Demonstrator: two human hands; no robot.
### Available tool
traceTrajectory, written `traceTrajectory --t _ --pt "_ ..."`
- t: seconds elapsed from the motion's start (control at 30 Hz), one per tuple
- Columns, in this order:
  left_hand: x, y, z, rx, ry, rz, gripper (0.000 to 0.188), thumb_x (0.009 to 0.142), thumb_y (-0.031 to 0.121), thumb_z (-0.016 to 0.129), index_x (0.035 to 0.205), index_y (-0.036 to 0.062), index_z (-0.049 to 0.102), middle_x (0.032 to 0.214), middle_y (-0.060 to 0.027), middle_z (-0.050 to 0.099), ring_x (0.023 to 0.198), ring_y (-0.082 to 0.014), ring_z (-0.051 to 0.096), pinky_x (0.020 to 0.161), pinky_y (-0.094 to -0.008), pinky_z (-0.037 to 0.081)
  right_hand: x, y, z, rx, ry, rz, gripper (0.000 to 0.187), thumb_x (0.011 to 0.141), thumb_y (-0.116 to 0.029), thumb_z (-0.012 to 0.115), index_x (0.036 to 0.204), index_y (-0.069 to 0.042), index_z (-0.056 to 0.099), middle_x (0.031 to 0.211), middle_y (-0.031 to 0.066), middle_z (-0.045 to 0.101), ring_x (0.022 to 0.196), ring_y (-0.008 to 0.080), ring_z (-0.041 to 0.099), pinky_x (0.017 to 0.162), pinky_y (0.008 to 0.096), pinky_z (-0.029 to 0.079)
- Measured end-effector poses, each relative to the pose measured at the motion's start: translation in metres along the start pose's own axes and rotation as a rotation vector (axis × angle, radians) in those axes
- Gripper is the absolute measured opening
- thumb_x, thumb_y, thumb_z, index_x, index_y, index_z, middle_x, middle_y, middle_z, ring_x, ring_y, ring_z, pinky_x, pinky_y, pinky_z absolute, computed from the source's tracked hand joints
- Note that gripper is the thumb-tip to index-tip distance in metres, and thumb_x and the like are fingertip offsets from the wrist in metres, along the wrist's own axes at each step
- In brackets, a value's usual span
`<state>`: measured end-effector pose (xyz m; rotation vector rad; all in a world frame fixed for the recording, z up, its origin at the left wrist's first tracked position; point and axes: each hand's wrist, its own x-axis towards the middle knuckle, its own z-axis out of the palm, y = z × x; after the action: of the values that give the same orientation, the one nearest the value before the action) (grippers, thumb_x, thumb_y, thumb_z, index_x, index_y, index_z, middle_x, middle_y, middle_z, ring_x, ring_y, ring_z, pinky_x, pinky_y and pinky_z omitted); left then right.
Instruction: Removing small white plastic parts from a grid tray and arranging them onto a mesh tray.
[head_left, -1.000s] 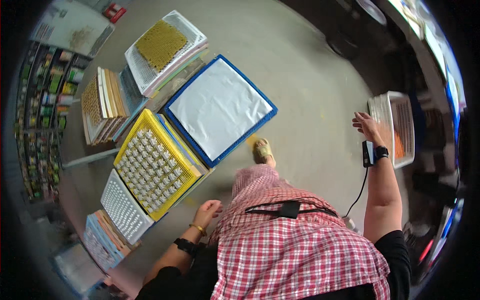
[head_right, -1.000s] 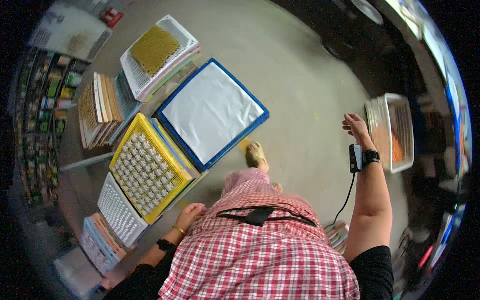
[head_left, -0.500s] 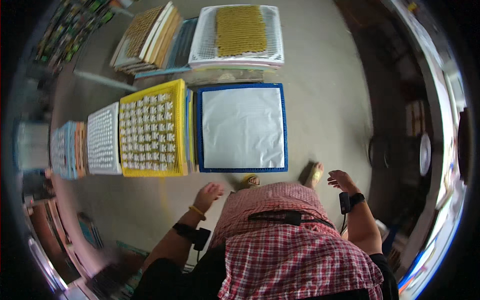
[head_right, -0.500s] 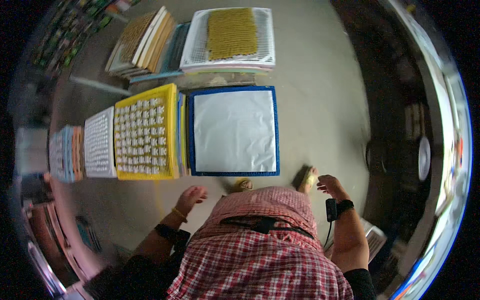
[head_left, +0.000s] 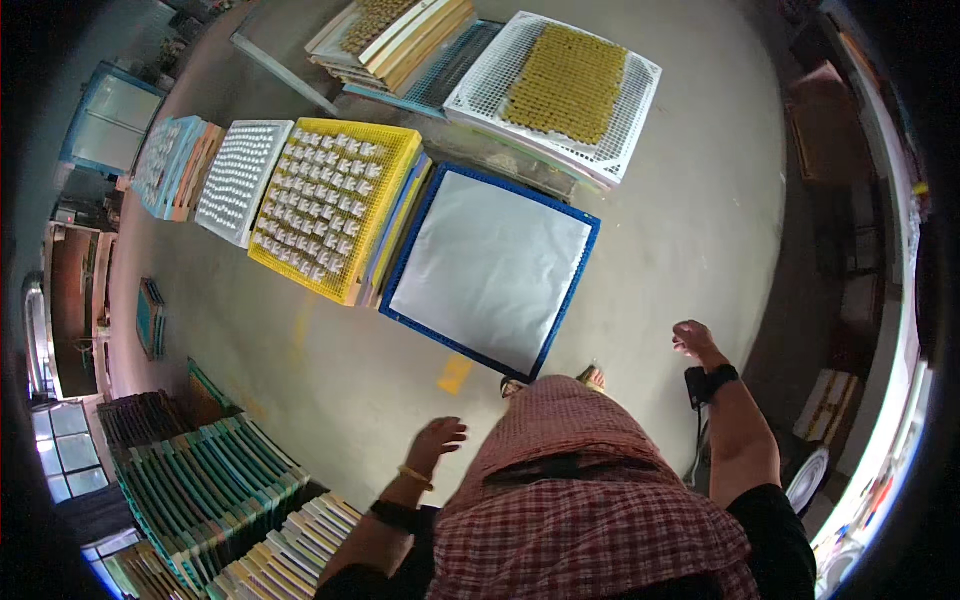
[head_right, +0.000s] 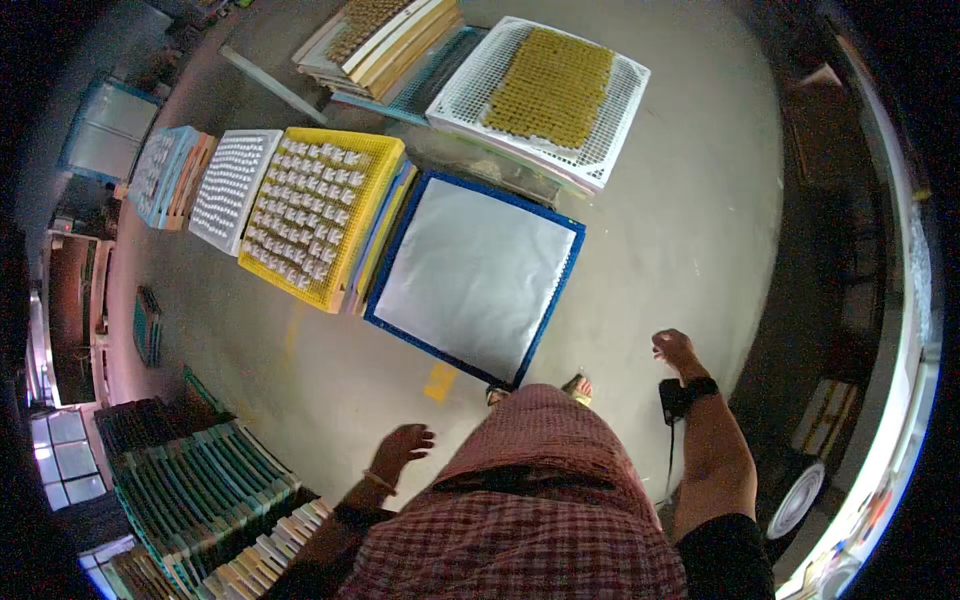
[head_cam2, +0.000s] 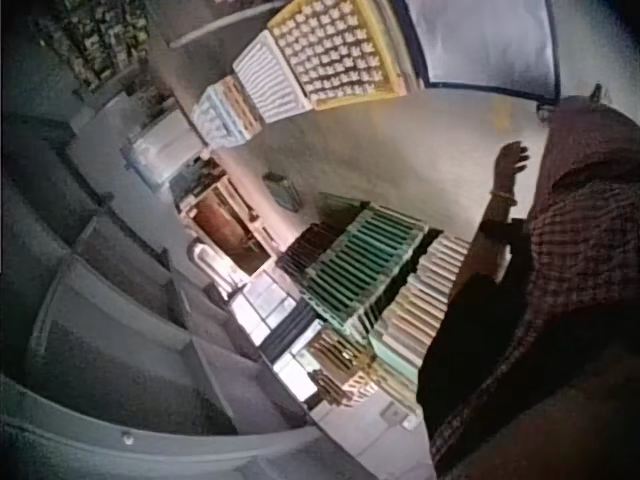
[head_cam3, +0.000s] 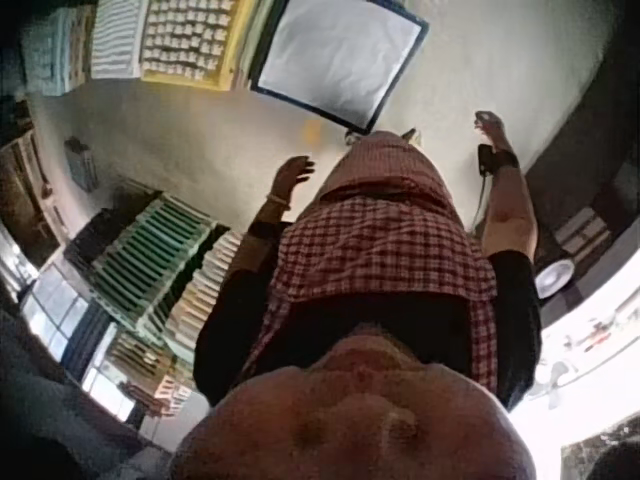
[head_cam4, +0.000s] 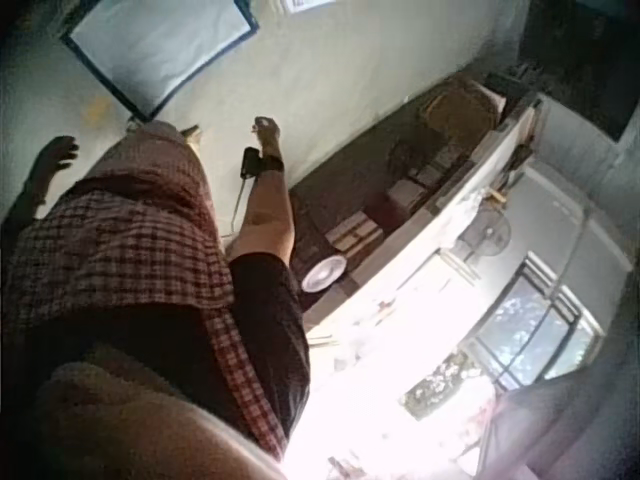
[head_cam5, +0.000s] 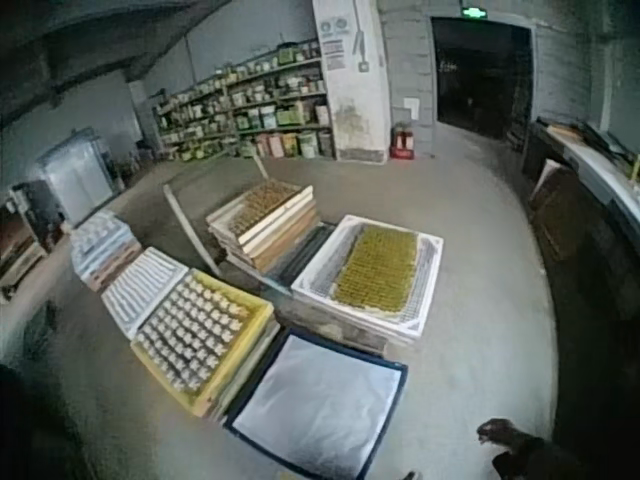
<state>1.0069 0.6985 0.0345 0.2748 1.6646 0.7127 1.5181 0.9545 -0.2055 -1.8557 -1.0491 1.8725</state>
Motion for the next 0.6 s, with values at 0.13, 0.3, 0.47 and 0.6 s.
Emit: traceTrajectory --t 0.13,0.3,0.47,0.6 --pt "0.011 0.012 0.042 0.069 -0.066 -0.032 0.045 0.096 0.038 0.061 0.124 0.0020 0.058 0.114 -0.0113 0.068 0.101 -0.0213 0.065 0.087 -0.0346 0.052 -0.013 0.029 -0.048 0.157 -0.269 0.106 0.032 0.088 -0.021 0.071 0.113 -0.004 0.061 0.091 0.0080 0.068 0.076 0.0185 0.067 0.059 0.0306 0.055" --pt "0.000 0.009 0.055 -0.019 -0.053 0.044 0.046 0.095 0.038 0.061 0.124 0.0024 0.058 0.112 -0.0106 0.068 0.100 -0.0193 0.065 0.085 -0.0344 0.052 -0.052 -0.041 -0.023 -0.111 -0.376 0.081 0.023 0.093 -0.024 0.066 0.109 -0.007 0.065 0.090 0.0085 0.070 0.079 0.0187 0.069 0.062 0.0292 0.054" --pt "0.043 0.042 0.167 -0.015 0.062 0.053 0.037 0.099 0.031 0.057 0.125 0.0048 0.057 0.114 -0.0124 0.068 0.100 -0.0254 0.066 0.086 -0.0417 0.052 0.086 -0.055 -0.126 -0.223 -0.531 -0.043 0.024 0.096 -0.025 0.062 0.106 -0.003 0.065 0.090 0.0109 0.070 0.075 0.0222 0.069 0.064 0.0389 0.058" --pt "0.080 0.046 0.247 -0.010 0.286 0.162 0.030 0.098 0.027 0.054 0.118 0.0051 0.061 0.110 -0.0098 0.070 0.094 -0.0197 0.068 0.080 -0.0337 0.053 0.176 -0.138 -0.167 -0.408 -0.390 -0.021 0.020 0.091 -0.017 0.070 0.102 -0.001 0.065 0.088 0.0087 0.069 0.074 0.0195 0.067 0.065 0.0335 0.059"
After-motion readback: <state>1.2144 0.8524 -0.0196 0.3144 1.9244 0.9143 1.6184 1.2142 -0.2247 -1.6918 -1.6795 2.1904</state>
